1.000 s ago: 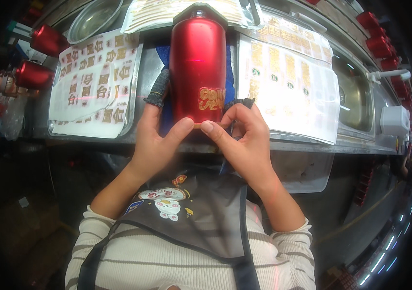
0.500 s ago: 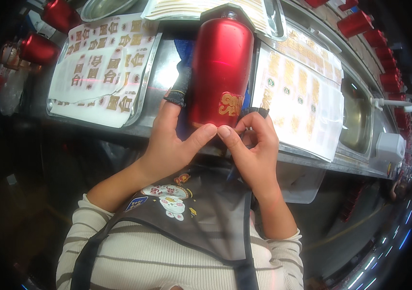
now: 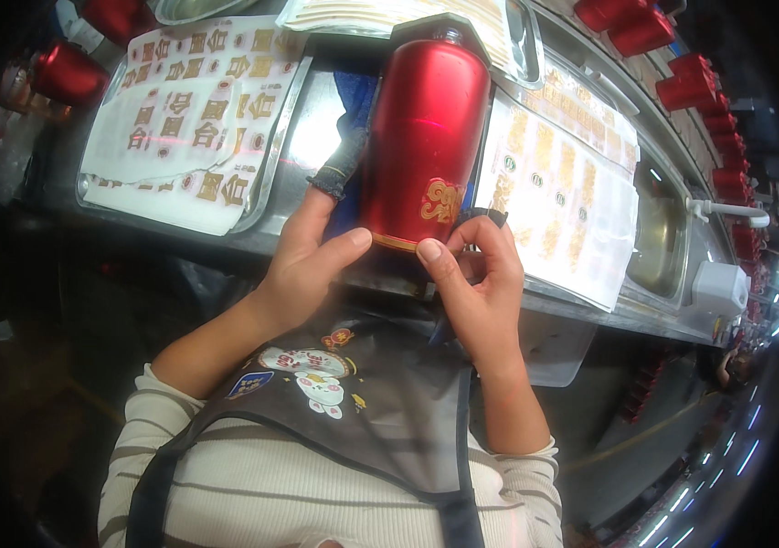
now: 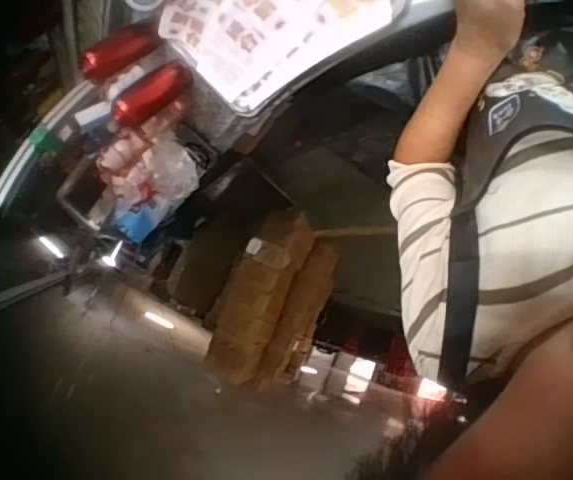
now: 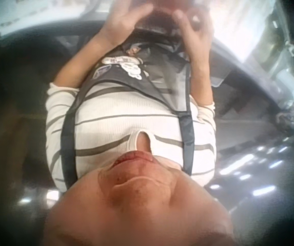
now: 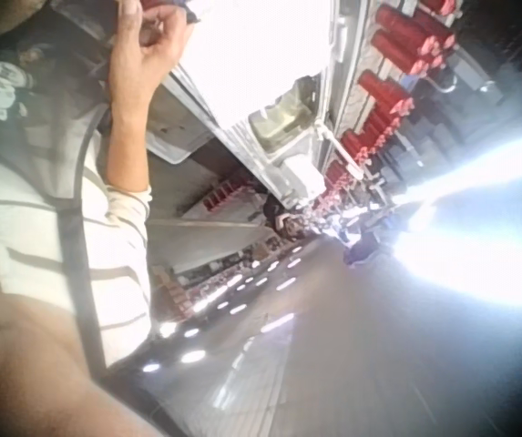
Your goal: The person applies gold stickers to red cylindrical containers using a blue cloth to smooth them. They rotate each container, press the sticker, and place the finished container on a nearby tray. The process repeats with multiple containers.
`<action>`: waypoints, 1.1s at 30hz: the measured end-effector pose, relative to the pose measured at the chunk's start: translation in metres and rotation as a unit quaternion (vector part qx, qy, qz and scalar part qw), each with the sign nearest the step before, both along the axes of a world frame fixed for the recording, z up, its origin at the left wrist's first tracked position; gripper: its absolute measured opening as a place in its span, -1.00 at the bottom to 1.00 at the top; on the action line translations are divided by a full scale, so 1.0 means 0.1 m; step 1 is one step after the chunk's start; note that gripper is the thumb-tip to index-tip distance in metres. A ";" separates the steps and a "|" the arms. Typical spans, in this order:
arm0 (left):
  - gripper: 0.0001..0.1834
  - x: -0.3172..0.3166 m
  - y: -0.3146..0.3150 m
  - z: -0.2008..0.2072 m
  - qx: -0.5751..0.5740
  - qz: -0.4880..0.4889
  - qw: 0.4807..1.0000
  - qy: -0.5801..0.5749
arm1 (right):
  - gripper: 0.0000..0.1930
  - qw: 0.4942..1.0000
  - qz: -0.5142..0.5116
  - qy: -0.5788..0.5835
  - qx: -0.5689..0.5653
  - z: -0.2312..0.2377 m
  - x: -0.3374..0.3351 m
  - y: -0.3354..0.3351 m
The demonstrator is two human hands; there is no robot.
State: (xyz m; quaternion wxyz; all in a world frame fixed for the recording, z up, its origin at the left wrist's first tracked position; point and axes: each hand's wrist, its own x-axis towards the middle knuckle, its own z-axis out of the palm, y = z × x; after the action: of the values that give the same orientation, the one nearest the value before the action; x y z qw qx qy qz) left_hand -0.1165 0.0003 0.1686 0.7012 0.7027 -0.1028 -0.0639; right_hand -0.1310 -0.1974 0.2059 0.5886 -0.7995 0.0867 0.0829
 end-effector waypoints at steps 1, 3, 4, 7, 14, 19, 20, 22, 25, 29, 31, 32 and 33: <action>-0.24 0.00 -0.02 0.00 0.030 0.009 0.999 -0.024 | -0.69 1.000 0.000 0.000 -0.002 -0.01 0.00 0.00; -0.22 -0.01 -0.09 0.09 0.108 0.035 0.991 -0.070 | -0.69 1.000 0.001 -0.009 -0.018 -0.03 -0.01 0.00; -0.21 -0.02 -0.15 0.05 0.135 0.055 0.984 -0.103 | -0.69 0.999 0.003 -0.018 -0.032 -0.04 -0.01 0.01; -0.18 -0.04 -0.20 -0.05 0.204 0.096 0.957 -0.182 | -0.69 0.999 -0.003 -0.037 -0.034 -0.09 -0.03 0.02; -0.29 -0.05 -0.15 -0.15 0.175 0.082 0.965 -0.179 | -0.68 0.999 -0.008 -0.011 -0.029 -0.05 -0.03 0.04; -0.40 -0.03 -0.05 -0.13 0.031 0.039 0.995 -0.087 | -0.69 0.999 -0.009 -0.026 -0.022 -0.05 -0.04 0.05; -0.41 -0.02 -0.03 -0.16 0.002 0.035 0.996 -0.079 | -0.69 0.999 -0.010 -0.027 -0.023 -0.04 -0.05 0.05; -0.43 0.02 -0.01 -0.21 -0.054 0.029 0.996 -0.061 | -0.69 0.999 -0.011 -0.023 -0.027 -0.03 -0.05 0.06; -0.55 -0.10 0.08 -0.05 0.087 0.066 0.976 -0.190 | -0.69 0.999 -0.009 -0.025 -0.022 -0.05 -0.05 0.08; -0.59 -0.27 0.08 -0.02 0.296 0.053 0.906 -0.297 | -0.69 0.999 -0.021 -0.032 -0.005 -0.06 -0.04 0.09; -0.59 -0.32 0.08 -0.08 0.335 0.068 0.894 -0.291 | -0.69 0.999 -0.016 -0.035 -0.022 -0.07 -0.05 0.08; -0.63 -0.32 0.09 -0.11 0.340 0.079 0.891 -0.289 | -0.68 0.999 -0.018 -0.037 -0.029 -0.09 -0.05 0.08; -0.67 -0.33 0.10 -0.13 0.345 0.090 0.889 -0.288 | -0.68 0.999 -0.020 -0.038 -0.024 -0.07 -0.04 0.09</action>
State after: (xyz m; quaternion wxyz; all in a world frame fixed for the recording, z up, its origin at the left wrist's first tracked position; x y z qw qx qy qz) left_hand -0.1492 0.0103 0.1556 0.3565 0.8941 -0.2082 0.1736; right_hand -0.1352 -0.1886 0.1987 0.5740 -0.8138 0.0824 0.0381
